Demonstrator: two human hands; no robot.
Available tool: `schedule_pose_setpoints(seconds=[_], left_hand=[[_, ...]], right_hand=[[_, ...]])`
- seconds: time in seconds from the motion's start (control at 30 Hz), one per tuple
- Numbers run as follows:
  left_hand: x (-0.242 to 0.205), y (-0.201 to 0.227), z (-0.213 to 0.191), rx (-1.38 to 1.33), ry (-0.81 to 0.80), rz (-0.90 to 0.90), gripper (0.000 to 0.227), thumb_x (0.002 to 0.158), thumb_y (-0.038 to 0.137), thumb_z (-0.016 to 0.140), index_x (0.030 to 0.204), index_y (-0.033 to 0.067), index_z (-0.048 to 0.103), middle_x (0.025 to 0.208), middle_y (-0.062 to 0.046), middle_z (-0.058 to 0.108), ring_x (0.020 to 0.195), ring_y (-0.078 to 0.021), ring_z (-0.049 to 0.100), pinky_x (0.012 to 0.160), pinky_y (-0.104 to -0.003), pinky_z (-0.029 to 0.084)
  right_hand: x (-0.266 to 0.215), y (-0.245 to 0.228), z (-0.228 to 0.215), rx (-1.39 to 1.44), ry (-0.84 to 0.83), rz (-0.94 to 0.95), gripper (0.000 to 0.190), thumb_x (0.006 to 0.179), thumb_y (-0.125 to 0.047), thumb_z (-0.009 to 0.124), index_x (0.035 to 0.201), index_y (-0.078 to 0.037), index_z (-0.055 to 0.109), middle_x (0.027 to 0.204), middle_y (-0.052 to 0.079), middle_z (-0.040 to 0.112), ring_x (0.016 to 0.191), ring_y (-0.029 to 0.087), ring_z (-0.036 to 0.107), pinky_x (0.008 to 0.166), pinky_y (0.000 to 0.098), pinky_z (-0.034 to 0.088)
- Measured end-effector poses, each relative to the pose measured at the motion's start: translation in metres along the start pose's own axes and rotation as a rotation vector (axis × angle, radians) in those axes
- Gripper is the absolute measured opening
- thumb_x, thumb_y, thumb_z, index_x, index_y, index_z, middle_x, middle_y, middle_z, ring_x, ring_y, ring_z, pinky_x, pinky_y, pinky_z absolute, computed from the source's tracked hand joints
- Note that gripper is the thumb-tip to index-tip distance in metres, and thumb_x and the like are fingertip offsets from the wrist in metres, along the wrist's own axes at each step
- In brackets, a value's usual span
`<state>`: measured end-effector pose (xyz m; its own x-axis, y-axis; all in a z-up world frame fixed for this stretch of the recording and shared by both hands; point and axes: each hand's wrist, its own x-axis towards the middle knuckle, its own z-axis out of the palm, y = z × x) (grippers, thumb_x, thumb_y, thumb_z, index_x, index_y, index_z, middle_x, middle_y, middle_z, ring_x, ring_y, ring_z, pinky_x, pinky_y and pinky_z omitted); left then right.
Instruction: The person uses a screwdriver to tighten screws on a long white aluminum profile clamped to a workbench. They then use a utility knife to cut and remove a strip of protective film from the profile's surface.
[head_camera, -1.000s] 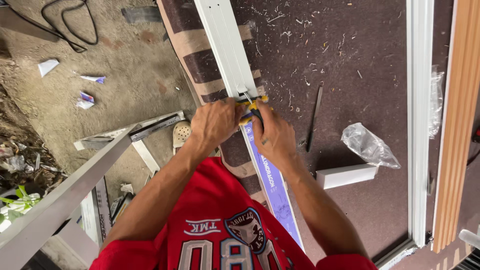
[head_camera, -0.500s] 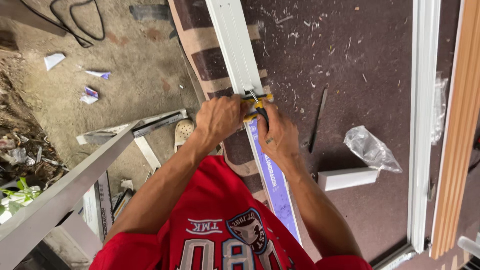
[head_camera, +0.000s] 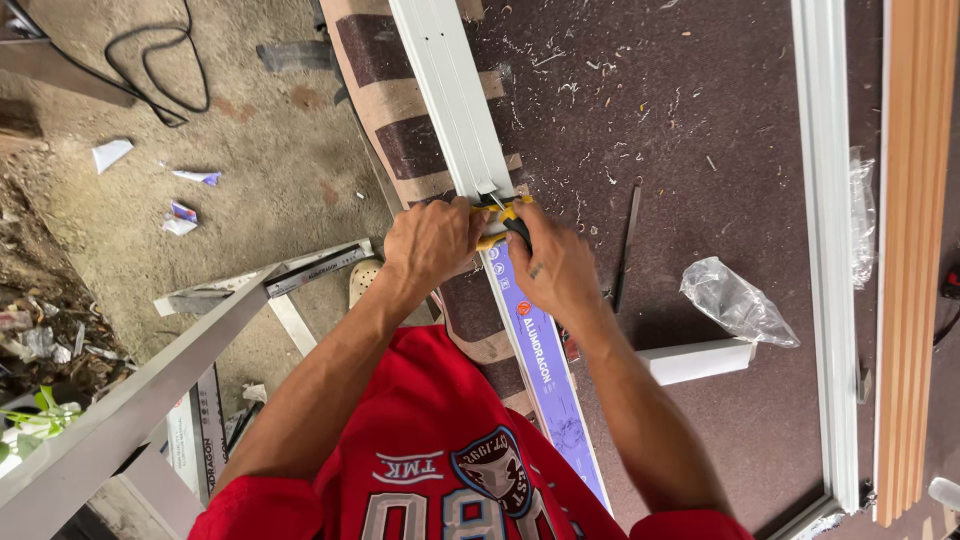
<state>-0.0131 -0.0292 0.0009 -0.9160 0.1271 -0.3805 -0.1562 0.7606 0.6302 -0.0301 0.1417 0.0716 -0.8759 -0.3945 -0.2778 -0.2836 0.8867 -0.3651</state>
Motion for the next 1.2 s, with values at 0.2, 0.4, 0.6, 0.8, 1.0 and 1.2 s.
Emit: schedule_pose_setpoints(seconds=[0.2, 0.4, 0.6, 0.8, 1.0, 1.2], left_hand=[[0.002, -0.004, 0.002, -0.012, 0.063, 0.069, 0.048, 0.104, 0.047, 0.048, 0.094, 0.0041, 0.068, 0.063, -0.016, 0.069, 0.054, -0.0358, 0.070, 0.048, -0.047, 0.055], [-0.004, 0.003, -0.012, -0.006, 0.060, 0.026, 0.050, 0.105, 0.048, 0.046, 0.090, 0.0068, 0.070, 0.064, -0.017, 0.068, 0.058, -0.0375, 0.070, 0.052, -0.049, 0.056], [0.002, -0.003, -0.009, 0.036, -0.007, 0.015, 0.050, 0.106, 0.048, 0.046, 0.091, 0.0050, 0.068, 0.066, -0.017, 0.070, 0.061, -0.0365, 0.072, 0.055, -0.049, 0.057], [0.001, -0.007, 0.000, 0.014, 0.040, 0.040, 0.049, 0.105, 0.048, 0.048, 0.095, 0.0040, 0.069, 0.067, -0.018, 0.070, 0.060, -0.0385, 0.071, 0.053, -0.050, 0.057], [-0.004, 0.000, -0.016, -0.011, 0.002, 0.011, 0.052, 0.105, 0.051, 0.046, 0.089, 0.0077, 0.070, 0.062, -0.014, 0.068, 0.055, -0.0347, 0.069, 0.051, -0.048, 0.055], [0.003, 0.001, -0.017, 0.009, -0.043, -0.006, 0.054, 0.106, 0.051, 0.044, 0.089, 0.0062, 0.069, 0.061, -0.015, 0.067, 0.053, -0.0343, 0.070, 0.049, -0.048, 0.057]], right_hand=[[-0.010, 0.007, 0.025, 0.053, 0.194, -0.069, 0.034, 0.100, -0.017, 0.060, 0.132, -0.005, 0.055, 0.103, 0.025, 0.073, 0.090, 0.045, 0.071, 0.074, 0.0545, 0.057], [0.006, -0.016, -0.020, -0.070, -0.106, 0.072, 0.030, 0.098, -0.020, 0.060, 0.125, -0.008, 0.057, 0.080, 0.024, 0.072, 0.078, 0.047, 0.071, 0.072, 0.0595, 0.055], [0.000, -0.004, 0.005, -0.052, 0.013, 0.022, 0.031, 0.099, -0.020, 0.061, 0.127, -0.005, 0.057, 0.086, 0.024, 0.073, 0.078, 0.044, 0.073, 0.069, 0.0548, 0.058], [-0.015, 0.010, 0.037, 0.016, 0.231, -0.088, 0.036, 0.101, -0.016, 0.061, 0.135, -0.002, 0.056, 0.099, 0.024, 0.072, 0.080, 0.042, 0.074, 0.065, 0.0500, 0.059], [-0.001, -0.008, 0.004, -0.028, 0.041, -0.012, 0.032, 0.100, -0.018, 0.061, 0.128, -0.003, 0.058, 0.084, 0.022, 0.072, 0.075, 0.042, 0.073, 0.069, 0.0552, 0.057], [0.011, -0.001, -0.002, -0.014, -0.003, 0.005, 0.028, 0.099, -0.019, 0.062, 0.123, -0.004, 0.059, 0.079, 0.022, 0.072, 0.074, 0.042, 0.073, 0.069, 0.0547, 0.057]])
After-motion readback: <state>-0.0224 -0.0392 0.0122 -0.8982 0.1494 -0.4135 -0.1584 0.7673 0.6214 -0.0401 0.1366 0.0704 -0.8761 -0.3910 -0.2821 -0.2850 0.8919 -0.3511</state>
